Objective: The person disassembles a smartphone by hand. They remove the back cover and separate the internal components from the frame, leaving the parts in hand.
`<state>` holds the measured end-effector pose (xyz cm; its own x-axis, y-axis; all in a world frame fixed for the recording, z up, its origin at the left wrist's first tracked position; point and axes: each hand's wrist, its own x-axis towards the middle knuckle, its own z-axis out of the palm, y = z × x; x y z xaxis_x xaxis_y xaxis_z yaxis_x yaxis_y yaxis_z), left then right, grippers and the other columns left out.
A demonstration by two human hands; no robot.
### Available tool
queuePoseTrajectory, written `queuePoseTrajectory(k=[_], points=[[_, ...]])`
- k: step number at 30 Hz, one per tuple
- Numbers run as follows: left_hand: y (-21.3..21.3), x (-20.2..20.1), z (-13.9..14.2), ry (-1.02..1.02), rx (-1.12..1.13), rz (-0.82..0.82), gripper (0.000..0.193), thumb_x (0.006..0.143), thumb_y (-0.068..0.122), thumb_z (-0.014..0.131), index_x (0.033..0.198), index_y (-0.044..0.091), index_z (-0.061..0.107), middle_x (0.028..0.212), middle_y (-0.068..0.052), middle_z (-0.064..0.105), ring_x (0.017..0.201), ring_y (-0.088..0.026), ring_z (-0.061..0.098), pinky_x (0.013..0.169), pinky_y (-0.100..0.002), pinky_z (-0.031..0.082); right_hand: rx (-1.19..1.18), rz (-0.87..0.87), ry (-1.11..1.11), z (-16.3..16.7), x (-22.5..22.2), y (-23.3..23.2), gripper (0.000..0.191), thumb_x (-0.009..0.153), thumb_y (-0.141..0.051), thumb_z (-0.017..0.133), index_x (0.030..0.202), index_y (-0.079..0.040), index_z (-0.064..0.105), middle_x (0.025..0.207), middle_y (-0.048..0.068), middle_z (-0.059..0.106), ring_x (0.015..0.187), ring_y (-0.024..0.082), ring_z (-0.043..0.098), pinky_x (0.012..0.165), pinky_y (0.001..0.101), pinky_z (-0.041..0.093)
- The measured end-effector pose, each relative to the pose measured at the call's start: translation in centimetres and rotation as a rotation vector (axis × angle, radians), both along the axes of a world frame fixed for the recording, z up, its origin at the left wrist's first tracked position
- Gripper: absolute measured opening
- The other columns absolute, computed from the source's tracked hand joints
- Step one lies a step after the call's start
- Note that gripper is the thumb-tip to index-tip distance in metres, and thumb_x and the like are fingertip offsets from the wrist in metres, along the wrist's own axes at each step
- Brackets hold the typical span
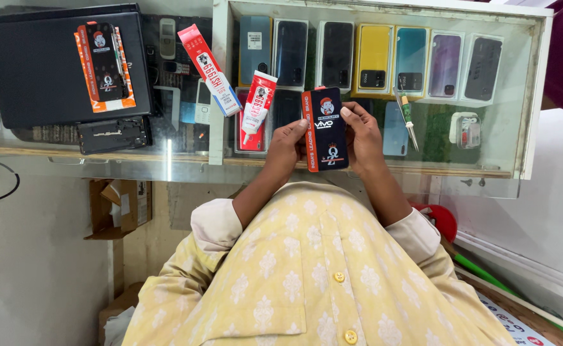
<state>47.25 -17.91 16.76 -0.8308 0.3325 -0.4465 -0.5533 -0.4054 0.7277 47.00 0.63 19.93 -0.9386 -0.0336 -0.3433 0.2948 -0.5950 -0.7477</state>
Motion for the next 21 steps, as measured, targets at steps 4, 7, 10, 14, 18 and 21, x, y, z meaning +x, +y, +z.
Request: queuePoseTrajectory(k=[4, 7, 10, 14, 18, 21], points=[[-0.1, 0.0, 0.8, 0.072, -0.027, -0.019, 0.040, 0.108, 0.035, 0.051, 0.118, 0.000, 0.069, 0.089, -0.007, 0.075, 0.071, -0.011, 0.073, 0.064, -0.028, 0.061, -0.035, -0.005, -0.004, 0.0, 0.0, -0.1, 0.018, 0.103, -0.015, 0.061, 0.116, -0.002, 0.061, 0.098, 0.006, 0.071, 0.083, 0.011, 0.072, 0.076, 0.0270, 0.062], [-0.1, 0.1, 0.9, 0.076, -0.044, -0.021, 0.041, 0.108, 0.035, 0.051, 0.118, -0.001, 0.069, 0.088, -0.007, 0.074, 0.070, -0.011, 0.072, 0.062, -0.029, 0.061, -0.026, -0.009, 0.009, 0.0, 0.1, -0.2, 0.018, 0.104, -0.014, 0.061, 0.116, -0.002, 0.061, 0.098, 0.006, 0.071, 0.083, 0.011, 0.072, 0.076, 0.0274, 0.062], [-0.2, 0.0, 0.7, 0.070, -0.029, -0.035, 0.040, 0.107, 0.036, 0.050, 0.118, 0.002, 0.068, 0.089, -0.005, 0.074, 0.072, -0.010, 0.072, 0.065, -0.028, 0.062, 0.009, -0.011, 0.058, 0.1, 0.2, -0.2, 0.017, 0.104, -0.014, 0.062, 0.116, -0.001, 0.063, 0.098, 0.005, 0.071, 0.083, 0.011, 0.071, 0.076, 0.0267, 0.061], [-0.2, -0.2, 0.6, 0.083, 0.014, -0.045, 0.039, 0.112, 0.036, 0.051, 0.120, 0.002, 0.067, 0.093, -0.002, 0.071, 0.076, -0.007, 0.067, 0.067, -0.025, 0.055, 0.169, -0.020, 0.140, 0.6, 0.4, -0.4, 0.017, 0.105, -0.015, 0.063, 0.114, 0.000, 0.065, 0.097, 0.002, 0.069, 0.083, 0.006, 0.066, 0.075, 0.0230, 0.057], [-0.1, -0.3, 0.9, 0.073, -0.003, -0.028, 0.040, 0.108, 0.037, 0.050, 0.125, 0.005, 0.066, 0.098, -0.001, 0.072, 0.084, -0.006, 0.067, 0.074, -0.023, 0.056, 0.379, 0.004, 0.174, 1.8, 0.8, -1.2, 0.019, 0.101, -0.018, 0.063, 0.112, -0.002, 0.065, 0.095, 0.000, 0.070, 0.082, 0.004, 0.066, 0.070, 0.0212, 0.057], [0.0, -0.4, 1.3, 0.059, -0.012, -0.012, 0.041, 0.108, 0.039, 0.051, 0.125, 0.005, 0.065, 0.098, -0.001, 0.071, 0.085, -0.007, 0.066, 0.074, -0.023, 0.055, 0.561, 0.033, 0.327, 2.9, 1.1, -2.1, 0.018, 0.103, -0.016, 0.066, 0.112, -0.001, 0.066, 0.097, 0.001, 0.072, 0.086, 0.004, 0.065, 0.075, 0.0209, 0.055]])
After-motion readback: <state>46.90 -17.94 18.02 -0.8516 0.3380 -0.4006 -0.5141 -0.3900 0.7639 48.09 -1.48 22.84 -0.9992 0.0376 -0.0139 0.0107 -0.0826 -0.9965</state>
